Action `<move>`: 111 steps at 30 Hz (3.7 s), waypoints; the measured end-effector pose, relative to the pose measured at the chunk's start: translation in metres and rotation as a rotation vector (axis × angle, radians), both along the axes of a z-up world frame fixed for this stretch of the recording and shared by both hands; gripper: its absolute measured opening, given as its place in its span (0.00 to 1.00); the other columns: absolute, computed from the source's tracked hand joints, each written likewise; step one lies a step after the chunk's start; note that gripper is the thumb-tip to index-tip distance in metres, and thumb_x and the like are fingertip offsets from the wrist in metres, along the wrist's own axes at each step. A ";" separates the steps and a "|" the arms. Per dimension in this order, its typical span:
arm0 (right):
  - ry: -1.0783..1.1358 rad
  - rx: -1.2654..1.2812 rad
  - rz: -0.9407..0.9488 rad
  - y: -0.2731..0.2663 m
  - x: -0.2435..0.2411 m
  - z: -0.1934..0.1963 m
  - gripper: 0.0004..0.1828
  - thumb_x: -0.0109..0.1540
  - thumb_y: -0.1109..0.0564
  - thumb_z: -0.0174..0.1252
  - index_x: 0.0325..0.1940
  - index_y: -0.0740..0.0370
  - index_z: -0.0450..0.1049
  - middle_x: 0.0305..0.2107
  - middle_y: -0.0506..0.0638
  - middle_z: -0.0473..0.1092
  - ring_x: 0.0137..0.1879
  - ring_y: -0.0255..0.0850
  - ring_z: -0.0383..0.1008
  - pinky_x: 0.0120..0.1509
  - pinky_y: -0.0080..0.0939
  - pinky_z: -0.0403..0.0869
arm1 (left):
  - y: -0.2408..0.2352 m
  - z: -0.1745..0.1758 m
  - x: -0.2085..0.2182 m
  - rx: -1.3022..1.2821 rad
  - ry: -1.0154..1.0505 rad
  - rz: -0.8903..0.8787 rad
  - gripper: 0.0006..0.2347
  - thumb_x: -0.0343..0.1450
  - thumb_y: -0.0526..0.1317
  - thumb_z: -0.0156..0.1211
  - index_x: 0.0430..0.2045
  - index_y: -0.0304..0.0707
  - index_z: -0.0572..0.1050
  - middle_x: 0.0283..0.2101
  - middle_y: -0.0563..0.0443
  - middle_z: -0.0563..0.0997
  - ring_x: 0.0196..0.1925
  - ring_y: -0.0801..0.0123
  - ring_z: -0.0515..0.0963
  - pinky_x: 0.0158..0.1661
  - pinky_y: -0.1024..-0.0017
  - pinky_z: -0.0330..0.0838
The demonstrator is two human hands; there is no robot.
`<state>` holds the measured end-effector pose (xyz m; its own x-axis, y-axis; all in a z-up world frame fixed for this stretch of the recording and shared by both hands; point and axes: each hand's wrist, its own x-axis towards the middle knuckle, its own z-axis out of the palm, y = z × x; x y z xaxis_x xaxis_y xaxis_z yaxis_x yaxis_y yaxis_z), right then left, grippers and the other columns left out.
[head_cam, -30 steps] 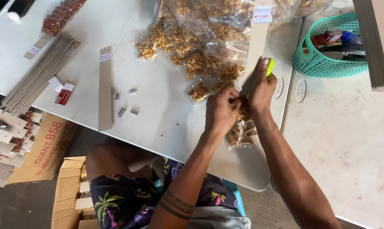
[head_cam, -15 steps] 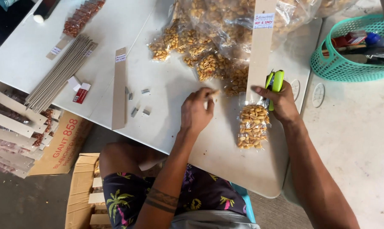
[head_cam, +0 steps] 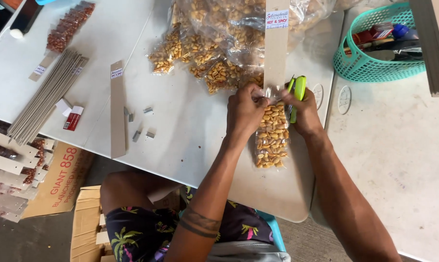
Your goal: Stapling small bags of nuts onto a cardboard display strip for retail sale.
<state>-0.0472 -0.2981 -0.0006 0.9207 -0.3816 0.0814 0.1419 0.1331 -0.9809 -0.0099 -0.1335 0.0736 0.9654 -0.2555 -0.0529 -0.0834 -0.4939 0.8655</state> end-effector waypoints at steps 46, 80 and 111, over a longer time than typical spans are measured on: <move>0.131 0.128 -0.511 0.039 -0.007 0.104 0.32 0.55 0.24 0.45 0.33 0.55 0.70 0.25 0.48 0.75 0.27 0.36 0.76 0.30 0.36 0.76 | -0.003 -0.013 -0.015 -0.103 -0.239 -0.064 0.07 0.65 0.31 0.69 0.29 0.44 0.76 0.32 0.55 0.86 0.28 0.69 0.85 0.34 0.68 0.80; 0.113 -0.227 0.041 -0.006 0.017 0.041 0.21 0.60 0.48 0.74 0.37 0.64 0.71 0.24 0.47 0.65 0.29 0.38 0.70 0.34 0.35 0.70 | 0.033 -0.014 0.029 -0.354 -0.257 -0.138 0.07 0.68 0.35 0.66 0.36 0.37 0.75 0.36 0.37 0.82 0.42 0.50 0.85 0.45 0.57 0.80; 0.069 0.033 0.021 0.071 -0.013 0.043 0.18 0.47 0.63 0.72 0.38 0.61 0.74 0.23 0.45 0.66 0.29 0.33 0.70 0.36 0.30 0.66 | 0.176 -0.035 0.009 -0.409 0.093 0.077 0.08 0.66 0.34 0.71 0.37 0.39 0.81 0.34 0.47 0.85 0.37 0.72 0.83 0.39 0.72 0.79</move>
